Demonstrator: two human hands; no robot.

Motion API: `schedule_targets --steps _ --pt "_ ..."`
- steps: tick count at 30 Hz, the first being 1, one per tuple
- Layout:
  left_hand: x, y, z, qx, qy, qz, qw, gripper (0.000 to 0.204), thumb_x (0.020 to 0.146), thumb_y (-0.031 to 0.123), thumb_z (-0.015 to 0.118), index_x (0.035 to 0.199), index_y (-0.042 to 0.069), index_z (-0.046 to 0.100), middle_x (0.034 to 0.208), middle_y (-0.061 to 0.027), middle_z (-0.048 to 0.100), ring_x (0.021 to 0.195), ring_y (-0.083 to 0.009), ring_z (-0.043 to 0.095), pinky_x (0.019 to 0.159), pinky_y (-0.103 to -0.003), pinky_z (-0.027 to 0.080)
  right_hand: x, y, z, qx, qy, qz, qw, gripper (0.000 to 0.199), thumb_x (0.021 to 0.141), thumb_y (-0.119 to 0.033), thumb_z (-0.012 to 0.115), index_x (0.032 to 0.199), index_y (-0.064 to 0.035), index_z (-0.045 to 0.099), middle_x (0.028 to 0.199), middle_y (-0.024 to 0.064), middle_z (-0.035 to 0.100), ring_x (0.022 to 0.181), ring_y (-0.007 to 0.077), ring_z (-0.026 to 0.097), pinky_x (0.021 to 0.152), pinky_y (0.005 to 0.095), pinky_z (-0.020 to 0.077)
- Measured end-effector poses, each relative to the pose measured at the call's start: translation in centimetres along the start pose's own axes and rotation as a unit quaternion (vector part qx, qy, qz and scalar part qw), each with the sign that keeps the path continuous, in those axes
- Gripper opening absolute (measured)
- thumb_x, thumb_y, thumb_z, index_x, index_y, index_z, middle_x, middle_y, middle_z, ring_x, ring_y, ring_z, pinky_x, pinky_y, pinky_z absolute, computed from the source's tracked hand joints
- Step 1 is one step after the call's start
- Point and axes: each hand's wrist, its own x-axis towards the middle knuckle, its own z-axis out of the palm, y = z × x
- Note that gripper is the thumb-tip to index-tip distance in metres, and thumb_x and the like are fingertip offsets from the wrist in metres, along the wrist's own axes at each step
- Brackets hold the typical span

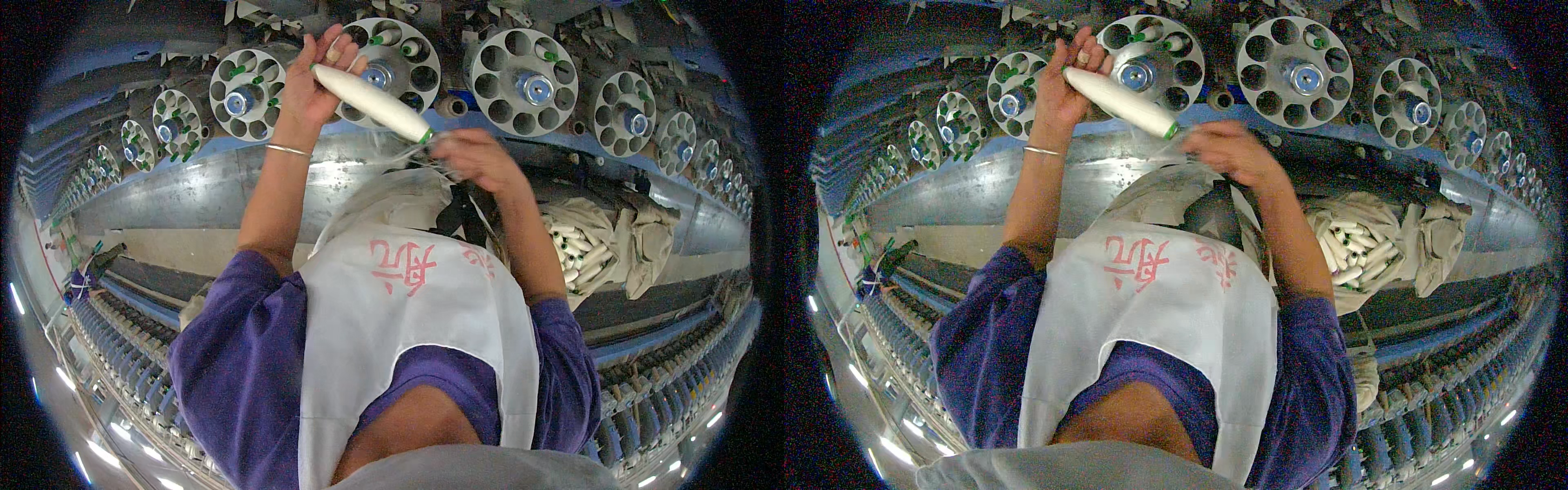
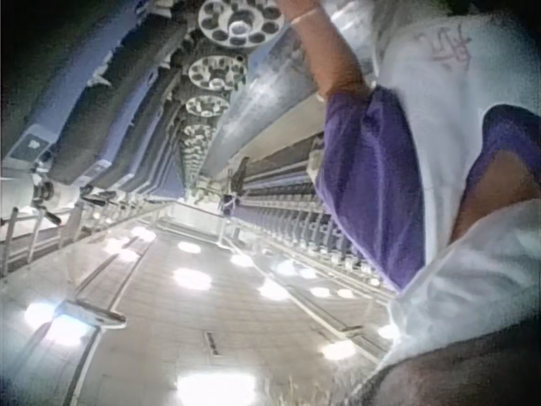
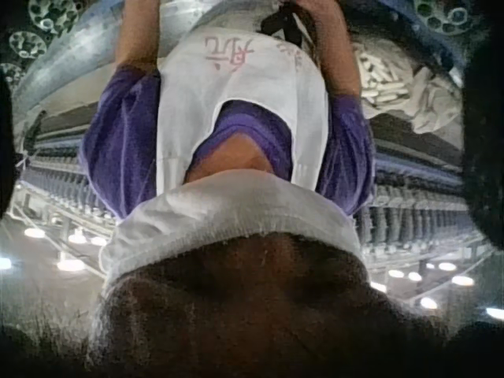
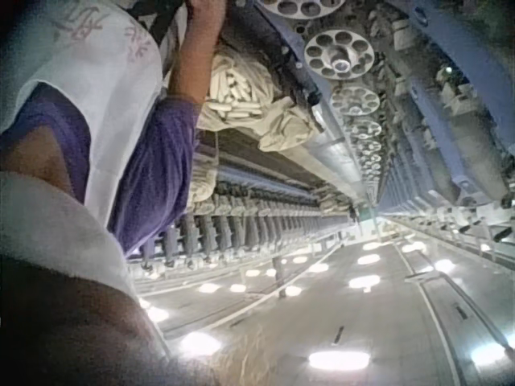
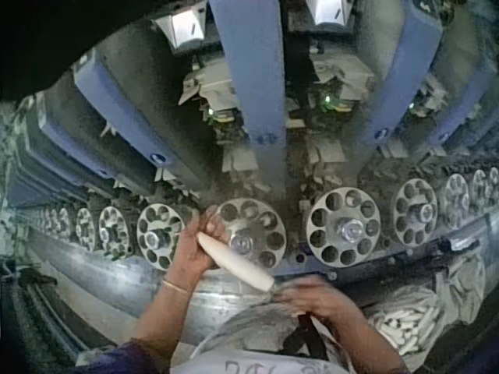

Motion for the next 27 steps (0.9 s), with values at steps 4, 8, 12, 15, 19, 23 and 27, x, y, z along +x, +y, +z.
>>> schedule_targets --steps 4,8,12,15,19,23,27 --pt "1.3 -2.0 -0.5 0.035 -0.027 -0.001 0.999 0.046 0.092 0.040 0.048 0.113 0.000 0.056 0.084 -0.0113 0.061 0.081 -0.0258 0.061 0.082 -0.045 0.050 -4.4 -0.9 -2.4 0.245 0.168 -0.248 0.922 0.013 0.090 -0.013 0.056 0.092 -0.0005 0.059 0.073 0.0002 0.055 0.050 0.0013 0.039 0.040 0.0138 0.0259" --pt "2.3 -6.9 -0.6 0.164 -0.052 0.142 0.975 0.037 0.094 0.032 0.050 0.099 -0.003 0.060 0.069 -0.0071 0.057 0.067 -0.0165 0.056 0.069 -0.035 0.051 -3.5 -1.6 -1.7 0.040 0.199 -0.384 0.901 0.024 0.092 -0.021 0.053 0.089 -0.0002 0.064 0.097 0.0056 0.064 0.081 0.0147 0.059 0.075 0.0264 0.0456" --pt "3.7 -11.5 0.3 0.405 0.061 0.250 0.877 0.027 0.092 0.024 0.054 0.092 -0.001 0.063 0.086 -0.0064 0.065 0.071 -0.0131 0.058 0.070 -0.029 0.048 -1.7 -1.9 1.7 -0.102 0.101 -0.278 0.950 0.024 0.091 -0.018 0.053 0.079 0.0002 0.064 0.103 0.0144 0.064 0.103 0.0233 0.058 0.091 0.0354 0.0430" --pt "2.8 -12.2 0.8 0.616 -0.143 0.379 0.675 0.025 0.090 0.023 0.055 0.092 0.000 0.064 0.090 -0.0082 0.066 0.079 -0.0172 0.060 0.077 -0.032 0.047 -1.2 -2.4 4.4 -0.158 -0.007 -0.210 0.965 0.026 0.091 -0.018 0.052 0.077 0.0014 0.064 0.095 0.0168 0.066 0.093 0.0230 0.062 0.084 0.0335 0.0467" --pt "-2.6 -8.4 -0.5 0.552 -0.325 -0.011 0.768 0.023 0.088 0.022 0.057 0.091 0.001 0.065 0.087 -0.0097 0.064 0.077 -0.0203 0.059 0.080 -0.033 0.047 -2.4 -5.0 6.0 -0.063 -0.081 -0.237 0.966 0.026 0.090 -0.019 0.053 0.078 0.0016 0.064 0.089 0.0147 0.067 0.084 0.0198 0.063 0.078 0.0327 0.0495" --pt "-4.1 -3.3 -3.1 0.349 -0.211 -0.043 0.912 0.022 0.088 0.019 0.057 0.086 -0.002 0.065 0.078 -0.0079 0.061 0.072 -0.0167 0.056 0.078 -0.029 0.046 -4.7 -9.0 5.0 -0.051 -0.015 -0.357 0.933 0.024 0.089 -0.014 0.054 0.075 0.0033 0.062 0.085 0.0168 0.067 0.083 0.0237 0.064 0.077 0.0356 0.0506" --pt "0.0 -2.1 -6.5 0.539 -0.019 0.212 0.815 0.011 0.083 0.011 0.064 0.086 0.001 0.068 0.095 -0.0061 0.058 0.086 -0.0152 0.056 0.079 -0.028 0.047 -3.9 -9.3 5.4 -0.308 0.160 -0.421 0.838 0.013 0.084 -0.011 0.061 0.085 -0.0004 0.068 0.087 0.0108 0.068 0.087 0.0212 0.064 0.077 0.0322 0.0495"
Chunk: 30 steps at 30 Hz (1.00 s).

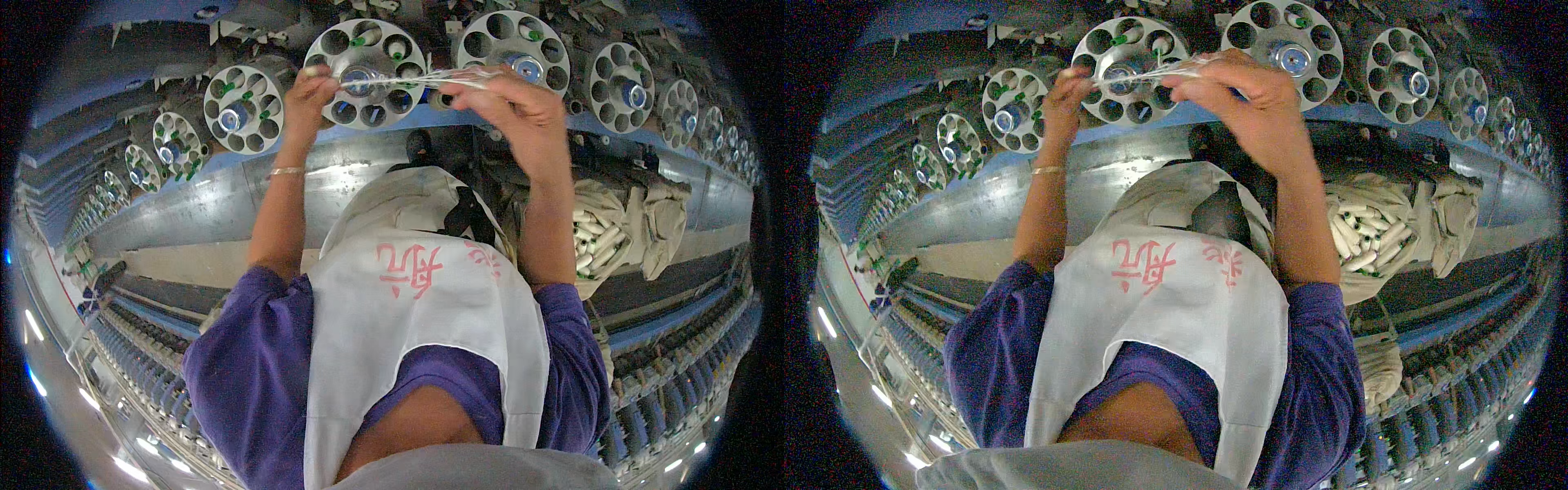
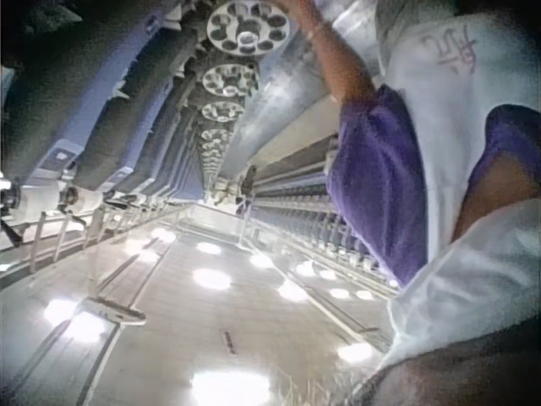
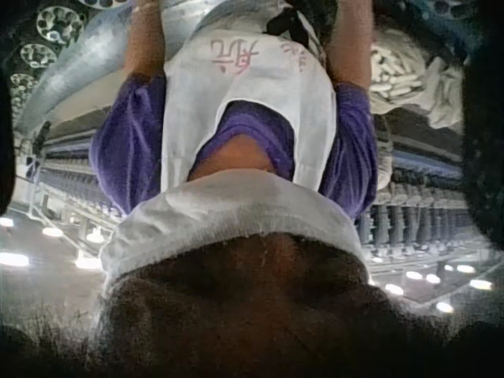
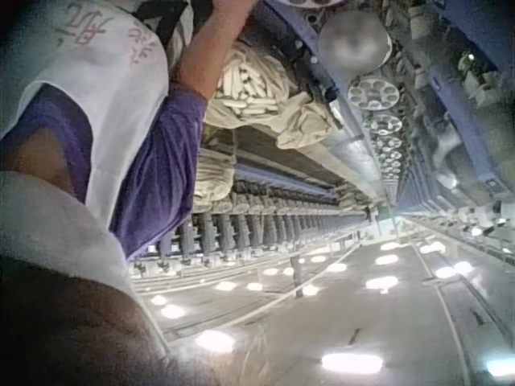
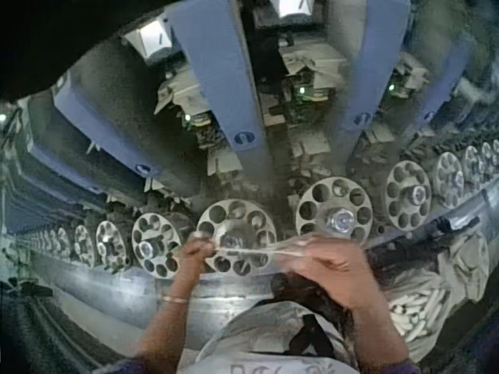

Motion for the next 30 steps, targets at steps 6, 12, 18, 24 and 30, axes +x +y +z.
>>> schedule_targets --steps 6,12,18,24,30 --pt "1.2 -3.5 1.7 0.339 0.131 0.146 0.920 0.036 0.070 0.007 0.075 0.104 0.008 0.064 0.104 -0.0082 0.056 0.090 -0.0195 0.057 0.073 -0.029 0.048 0.5 5.9 7.1 -0.244 -0.098 0.051 0.964 0.014 0.082 -0.015 0.060 0.085 -0.0033 0.066 0.090 0.0098 0.064 0.083 0.0252 0.062 0.070 0.0332 0.0501" --pt "-2.9 -2.4 3.1 0.294 -0.117 0.190 0.929 0.026 0.072 0.006 0.070 0.097 0.007 0.065 0.097 -0.0085 0.061 0.082 -0.0216 0.061 0.069 -0.032 0.049 -2.1 5.1 8.3 -0.508 -0.106 -0.073 0.852 0.023 0.077 -0.014 0.057 0.099 -0.0072 0.058 0.091 0.0092 0.058 0.083 0.0260 0.061 0.066 0.0355 0.0520" --pt "-1.6 -1.0 1.8 0.227 -0.123 -0.002 0.966 0.041 0.087 0.005 0.056 0.127 0.004 0.049 0.102 -0.0126 0.064 0.094 -0.0177 0.060 0.077 -0.028 0.050 -8.3 5.3 3.9 -0.314 0.012 -0.122 0.941 0.016 0.073 -0.015 0.057 0.087 -0.0070 0.056 0.081 0.0112 0.056 0.074 0.0283 0.061 0.062 0.0372 0.0501" --pt "-4.2 -0.6 11.4 0.218 -0.315 -0.014 0.924 0.029 0.089 0.008 0.056 0.117 0.005 0.058 0.109 -0.0074 0.062 0.093 -0.0145 0.058 0.081 -0.026 0.046 -24.8 14.3 -6.2 -0.367 0.035 0.416 0.831 0.019 0.077 -0.020 0.056 0.085 -0.0040 0.062 0.094 0.0136 0.061 0.086 0.0353 0.059 0.070 0.0470 0.0481" --pt "-13.7 -2.6 36.9 0.135 -0.569 -0.118 0.802 0.026 0.087 0.010 0.059 0.112 0.005 0.061 0.098 -0.0048 0.064 0.087 -0.0105 0.059 0.079 -0.024 0.046 -48.5 17.2 -18.0 -0.373 0.520 0.461 0.615 0.023 0.081 -0.014 0.056 0.099 -0.0005 0.062 0.089 0.0195 0.063 0.083 0.0366 0.060 0.076 0.0417 0.0470"
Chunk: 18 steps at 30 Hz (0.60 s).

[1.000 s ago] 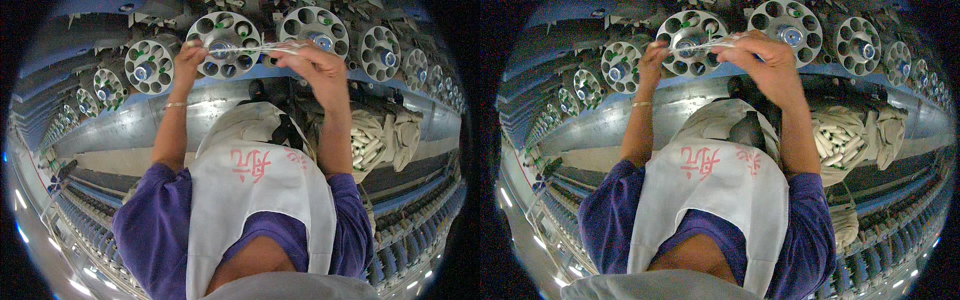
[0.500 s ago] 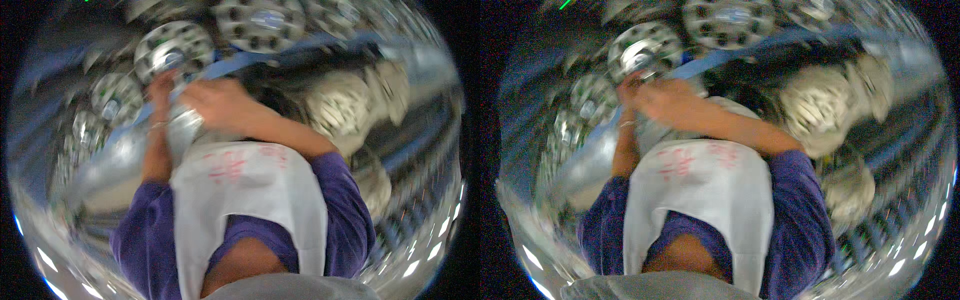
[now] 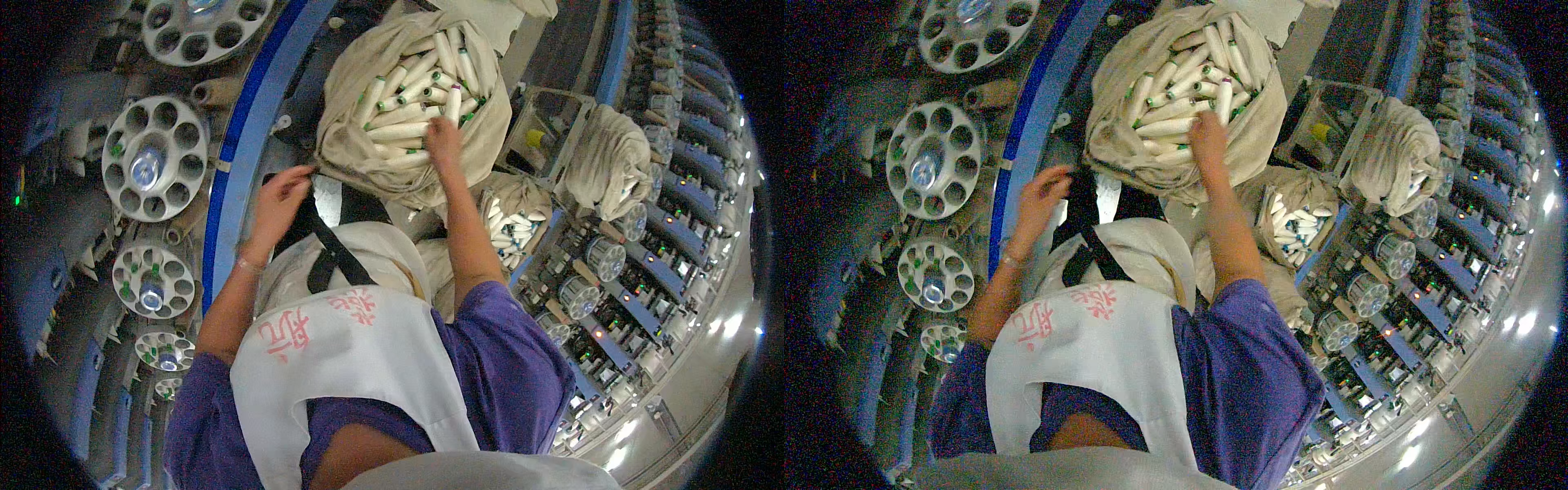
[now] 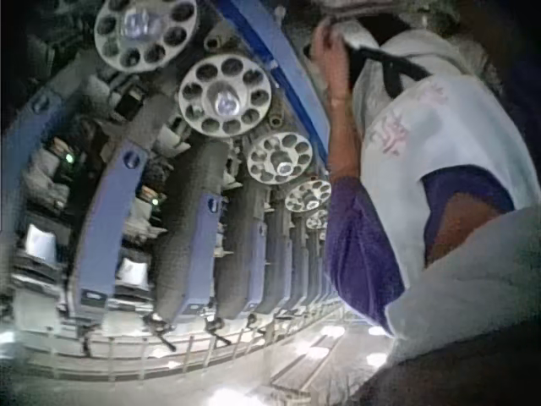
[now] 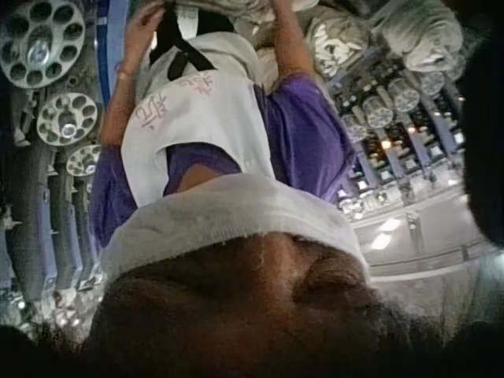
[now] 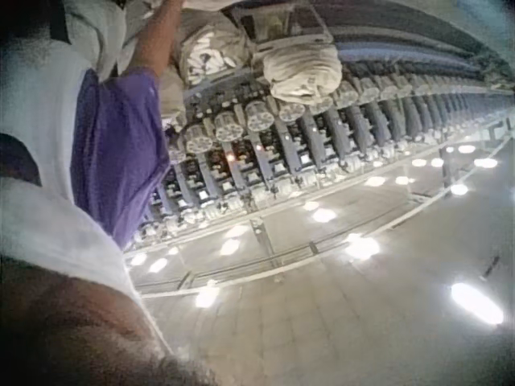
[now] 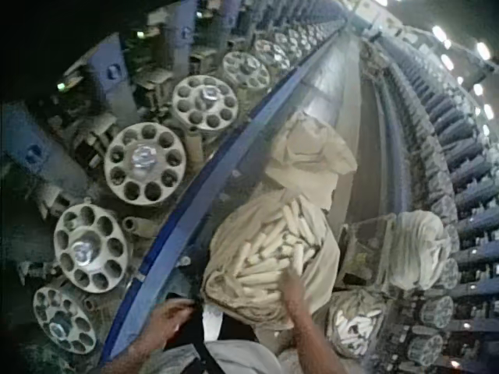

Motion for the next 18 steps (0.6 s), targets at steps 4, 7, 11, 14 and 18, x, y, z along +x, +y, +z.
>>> schedule_targets --steps 4,7,11,14,18 --pt "10.7 2.4 12.0 0.134 -0.111 0.017 0.985 0.028 0.084 0.017 0.060 0.110 0.008 0.062 0.096 -0.0085 0.065 0.081 -0.0152 0.061 0.074 -0.031 0.049 7.0 4.9 -0.9 -0.052 0.098 0.012 0.994 0.021 0.077 -0.009 0.053 0.095 -0.0009 0.062 0.089 0.0172 0.062 0.084 0.0346 0.058 0.075 0.0416 0.0470" --pt "19.5 1.4 18.6 0.339 0.033 0.126 0.932 0.026 0.085 0.018 0.053 0.107 0.008 0.061 0.101 -0.0145 0.062 0.085 -0.0332 0.061 0.075 -0.042 0.049 9.8 5.3 0.8 -0.198 -0.008 -0.182 0.963 0.015 0.072 -0.007 0.056 0.087 -0.0051 0.059 0.088 0.0129 0.060 0.085 0.0309 0.058 0.075 0.0403 0.0476" --pt "28.1 -1.0 23.7 0.470 -0.001 0.135 0.872 0.027 0.084 0.016 0.053 0.108 0.006 0.060 0.102 -0.0153 0.061 0.080 -0.0352 0.061 0.076 -0.046 0.049 11.8 6.4 2.9 -0.267 -0.042 -0.258 0.927 0.016 0.067 -0.007 0.061 0.083 -0.0083 0.059 0.088 0.0069 0.060 0.084 0.0244 0.059 0.064 0.0367 0.0471" --pt "31.9 -0.5 24.6 0.480 -0.056 0.053 0.874 0.033 0.080 0.019 0.060 0.109 0.004 0.059 0.102 -0.0174 0.062 0.083 -0.0347 0.062 0.078 -0.047 0.049 13.7 7.8 2.8 -0.281 -0.116 -0.301 0.904 0.015 0.068 -0.010 0.061 0.083 -0.0089 0.059 0.083 0.0055 0.059 0.078 0.0226 0.060 0.060 0.0370 0.0453" --pt "34.1 2.2 23.7 0.458 -0.279 -0.146 0.831 0.052 0.061 0.025 0.073 0.106 0.002 0.060 0.097 -0.0233 0.064 0.088 -0.0337 0.063 0.079 -0.040 0.050 15.2 8.4 -0.6 -0.185 -0.200 -0.353 0.895 0.020 0.069 -0.012 0.059 0.089 -0.0068 0.059 0.088 0.0077 0.060 0.078 0.0251 0.061 0.065 0.0388 0.0477"
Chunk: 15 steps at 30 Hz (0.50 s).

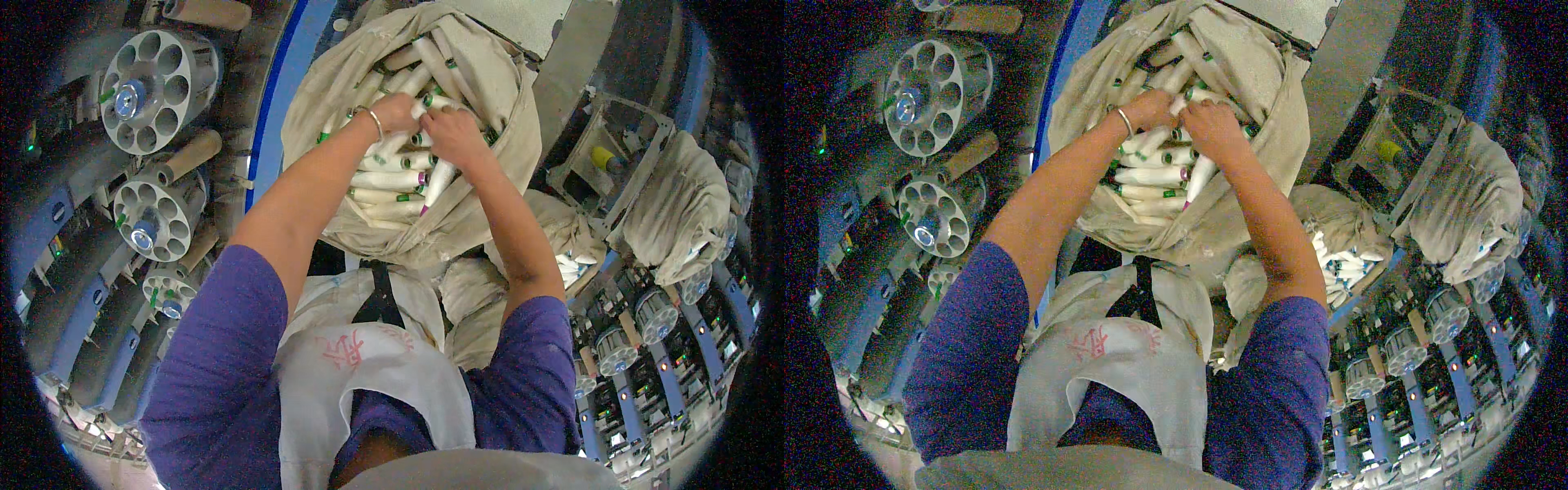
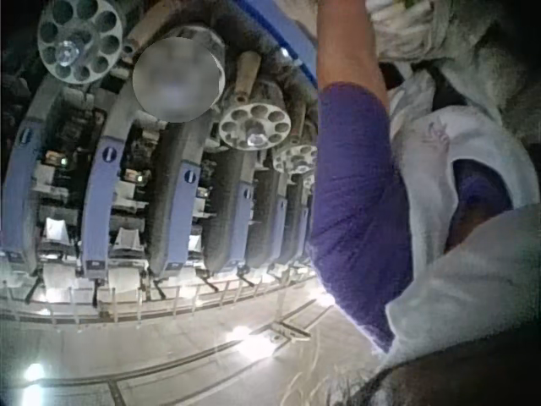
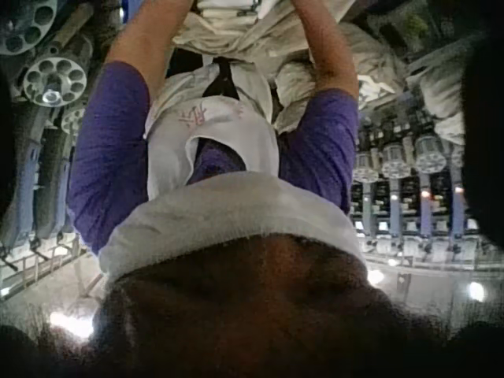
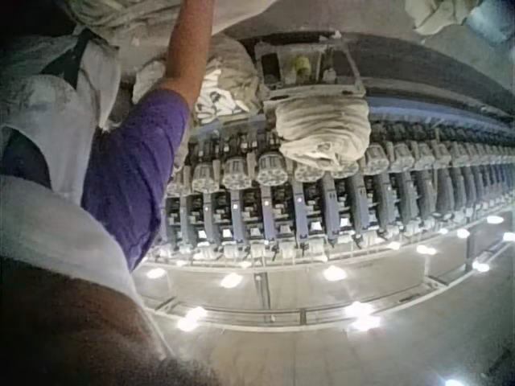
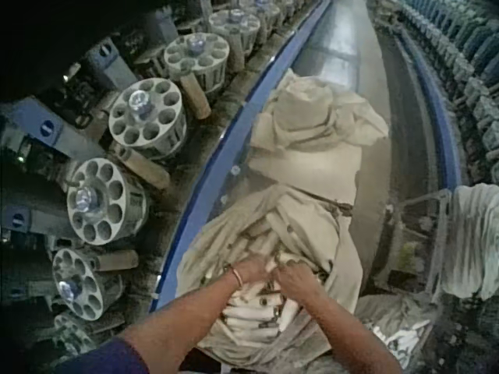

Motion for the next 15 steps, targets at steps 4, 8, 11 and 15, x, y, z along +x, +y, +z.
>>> schedule_targets --steps 4,8,11,15 --pt "-3.9 -0.7 0.5 0.000 0.022 0.077 0.997 0.053 0.057 0.017 0.071 0.105 -0.001 0.057 0.098 -0.0206 0.062 0.089 -0.0320 0.061 0.081 -0.038 0.048 -4.6 0.1 -5.3 0.173 0.166 0.115 0.964 0.031 0.068 -0.013 0.064 0.097 -0.0047 0.056 0.090 0.0091 0.058 0.079 0.0264 0.060 0.068 0.0405 0.0487" --pt "-11.1 -2.7 1.9 -0.252 0.191 0.068 0.946 0.040 0.063 0.009 0.065 0.100 -0.001 0.053 0.091 -0.0130 0.062 0.090 -0.0299 0.062 0.079 -0.038 0.051 -7.9 -1.6 -8.6 0.593 0.314 0.353 0.652 0.033 0.074 -0.010 0.062 0.104 -0.0040 0.053 0.093 0.0072 0.059 0.072 0.0232 0.056 0.069 0.0369 0.0468" --pt "-17.7 -3.3 1.0 -0.609 0.146 0.053 0.778 0.031 0.072 0.008 0.064 0.100 0.000 0.052 0.085 -0.0145 0.061 0.081 -0.0279 0.065 0.068 -0.037 0.055 -7.3 -4.0 -8.7 0.894 0.274 0.272 0.228 0.032 0.076 -0.008 0.058 0.107 -0.0036 0.053 0.092 0.0077 0.058 0.074 0.0196 0.055 0.068 0.0337 0.0470" --pt "-23.6 -1.0 0.1 -0.669 0.234 0.101 0.698 0.052 0.082 0.027 0.066 0.124 0.003 0.046 0.115 -0.0133 0.058 0.085 -0.0193 0.060 0.066 -0.027 0.049 -5.1 -9.3 -8.4 0.951 0.191 0.172 0.172 0.039 0.075 -0.006 0.060 0.113 -0.0066 0.050 0.097 0.0102 0.058 0.077 0.0207 0.057 0.067 0.0297 0.0494"
